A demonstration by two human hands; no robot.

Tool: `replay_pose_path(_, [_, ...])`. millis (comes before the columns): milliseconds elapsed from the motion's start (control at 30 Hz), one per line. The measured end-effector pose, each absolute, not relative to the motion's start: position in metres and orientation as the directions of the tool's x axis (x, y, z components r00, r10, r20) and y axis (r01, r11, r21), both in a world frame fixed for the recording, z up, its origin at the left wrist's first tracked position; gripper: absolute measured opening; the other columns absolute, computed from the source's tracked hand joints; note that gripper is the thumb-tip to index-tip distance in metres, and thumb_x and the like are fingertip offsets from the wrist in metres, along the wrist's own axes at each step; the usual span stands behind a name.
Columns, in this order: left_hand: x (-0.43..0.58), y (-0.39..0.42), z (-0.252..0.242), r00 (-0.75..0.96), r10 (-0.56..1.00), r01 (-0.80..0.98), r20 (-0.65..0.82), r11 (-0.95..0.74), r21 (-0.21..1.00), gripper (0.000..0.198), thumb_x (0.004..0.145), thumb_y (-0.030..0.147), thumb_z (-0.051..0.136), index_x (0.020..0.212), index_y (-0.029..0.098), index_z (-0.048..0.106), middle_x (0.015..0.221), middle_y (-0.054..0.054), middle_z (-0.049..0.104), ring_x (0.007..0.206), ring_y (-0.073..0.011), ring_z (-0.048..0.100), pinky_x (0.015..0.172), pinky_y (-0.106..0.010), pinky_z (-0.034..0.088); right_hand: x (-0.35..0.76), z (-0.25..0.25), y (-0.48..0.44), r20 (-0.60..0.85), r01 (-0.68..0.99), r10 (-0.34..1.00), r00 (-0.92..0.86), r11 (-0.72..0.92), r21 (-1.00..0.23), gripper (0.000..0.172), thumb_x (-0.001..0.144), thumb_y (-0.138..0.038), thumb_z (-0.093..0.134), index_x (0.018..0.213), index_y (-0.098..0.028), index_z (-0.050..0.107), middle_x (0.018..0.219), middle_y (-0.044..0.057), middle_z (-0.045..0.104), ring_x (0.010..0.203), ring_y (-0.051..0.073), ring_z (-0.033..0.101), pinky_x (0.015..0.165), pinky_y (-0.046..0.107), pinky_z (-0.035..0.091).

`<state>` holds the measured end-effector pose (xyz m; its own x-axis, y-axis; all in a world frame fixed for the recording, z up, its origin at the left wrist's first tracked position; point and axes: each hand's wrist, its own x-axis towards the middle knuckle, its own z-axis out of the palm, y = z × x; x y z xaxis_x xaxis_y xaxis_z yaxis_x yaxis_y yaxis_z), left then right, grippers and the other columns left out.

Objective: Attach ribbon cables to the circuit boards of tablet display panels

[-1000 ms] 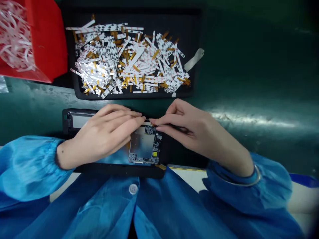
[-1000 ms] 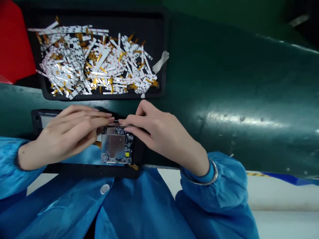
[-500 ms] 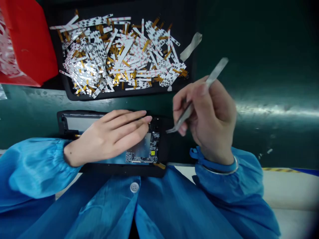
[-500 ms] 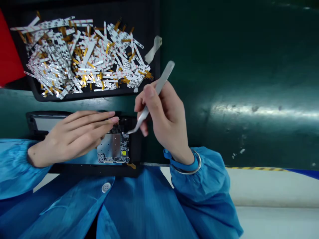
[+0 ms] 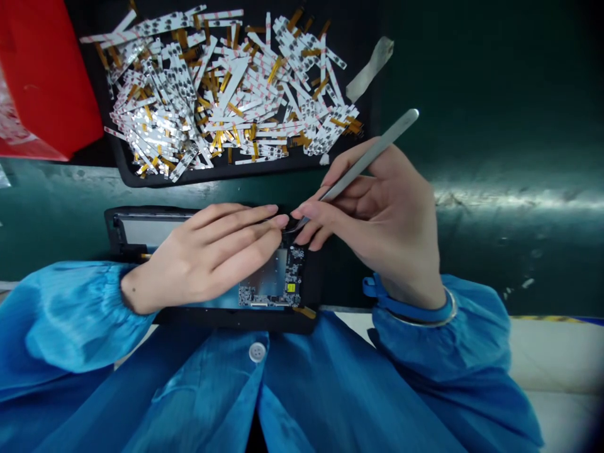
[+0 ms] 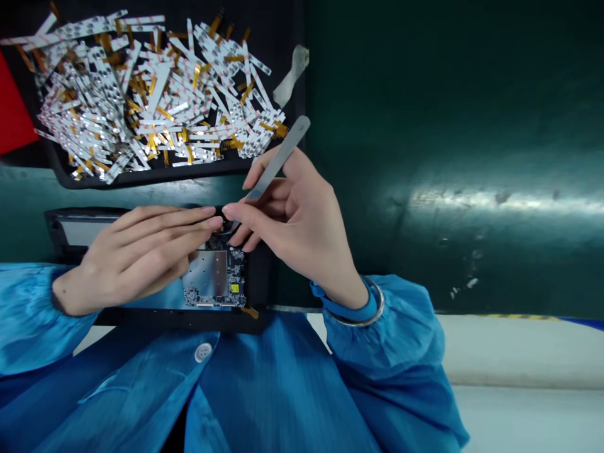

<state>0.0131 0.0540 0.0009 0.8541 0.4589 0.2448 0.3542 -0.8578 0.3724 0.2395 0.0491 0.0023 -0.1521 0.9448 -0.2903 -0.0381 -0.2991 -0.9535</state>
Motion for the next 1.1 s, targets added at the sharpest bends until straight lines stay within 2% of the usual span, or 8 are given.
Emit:
replay_pose_path(133, [0.013,0.056,0.003,0.862,0.449,0.353,0.235,-0.865,0.356,0.031,0.095,0.014,0.055,0.126,0.015,0.055,0.137,-0.010,0.060,0.131,-0.0224,0.055,0.104,-0.039,0.055,0.238,0.001,0.048,-0.283,-0.061,0.950,-0.136,-0.293,-0.954,0.032,0.081,-0.031,0.077,0.088,-0.024,0.047,0.065,-0.010,0.065,0.054,0.011,0.069,0.047,0.019,0.057])
replay_pose_path(233, [0.012,0.057,0.009,0.873,0.409,0.333,0.264,-0.897,0.291,0.028,0.095,0.015,0.055,0.123,0.010,0.057,0.130,-0.014,0.065,0.124,-0.0245,0.061,0.098,-0.039,0.057,0.237,0.002,0.047,-0.259,-0.061,0.960,-0.105,-0.267,-0.962,0.032,0.082,-0.029,0.076,0.088,-0.025,0.046,0.067,-0.010,0.066,0.054,0.011,0.069,0.048,0.020,0.057])
replay_pose_path(367, [0.007,0.053,0.013,0.868,0.410,0.353,0.280,-0.906,0.233,0.021,0.097,0.017,0.050,0.115,0.015,0.062,0.117,-0.009,0.072,0.114,-0.0235,0.067,0.092,-0.038,0.057,0.235,0.002,0.045,-0.248,-0.031,0.965,-0.088,-0.251,-0.967,0.029,0.082,-0.026,0.076,0.088,-0.025,0.048,0.067,-0.010,0.065,0.055,0.010,0.069,0.049,0.019,0.057])
replay_pose_path(533, [0.002,0.044,0.009,0.855,0.470,0.400,0.216,-0.866,0.300,0.027,0.098,0.018,0.050,0.124,0.021,0.060,0.130,-0.005,0.066,0.127,-0.0213,0.059,0.099,-0.037,0.053,0.235,0.002,0.045,-0.250,-0.034,0.965,-0.083,-0.253,-0.967,0.031,0.082,-0.030,0.077,0.088,-0.025,0.047,0.069,-0.009,0.066,0.056,0.011,0.070,0.049,0.020,0.058])
replay_pose_path(767, [0.011,0.044,0.012,0.869,0.450,0.423,0.207,-0.891,0.163,0.029,0.101,0.019,0.046,0.126,0.014,0.058,0.125,-0.006,0.068,0.115,-0.0227,0.065,0.086,-0.035,0.055,0.236,0.001,0.046,-0.259,-0.046,0.961,-0.096,-0.264,-0.963,0.035,0.080,-0.032,0.079,0.089,-0.024,0.046,0.067,-0.008,0.067,0.056,0.013,0.071,0.048,0.020,0.059])
replay_pose_path(967, [0.014,0.033,0.014,0.858,0.486,0.475,0.167,-0.874,0.107,0.033,0.098,0.015,0.051,0.131,0.012,0.056,0.129,-0.005,0.067,0.121,-0.0219,0.061,0.093,-0.037,0.051,0.237,-0.002,0.047,-0.235,-0.048,0.968,-0.091,-0.240,-0.970,0.039,0.076,-0.035,0.082,0.088,-0.024,0.047,0.068,-0.006,0.069,0.053,0.014,0.070,0.045,0.022,0.059])
replay_pose_path(1100, [0.013,0.027,0.012,0.849,0.506,0.492,0.154,-0.862,0.122,0.038,0.096,0.013,0.056,0.133,0.009,0.053,0.131,-0.006,0.065,0.125,-0.0235,0.058,0.100,-0.039,0.049,0.238,-0.005,0.047,-0.217,-0.044,0.971,-0.097,-0.222,-0.974,0.038,0.076,-0.034,0.082,0.088,-0.024,0.048,0.069,-0.006,0.070,0.053,0.014,0.070,0.045,0.023,0.059])
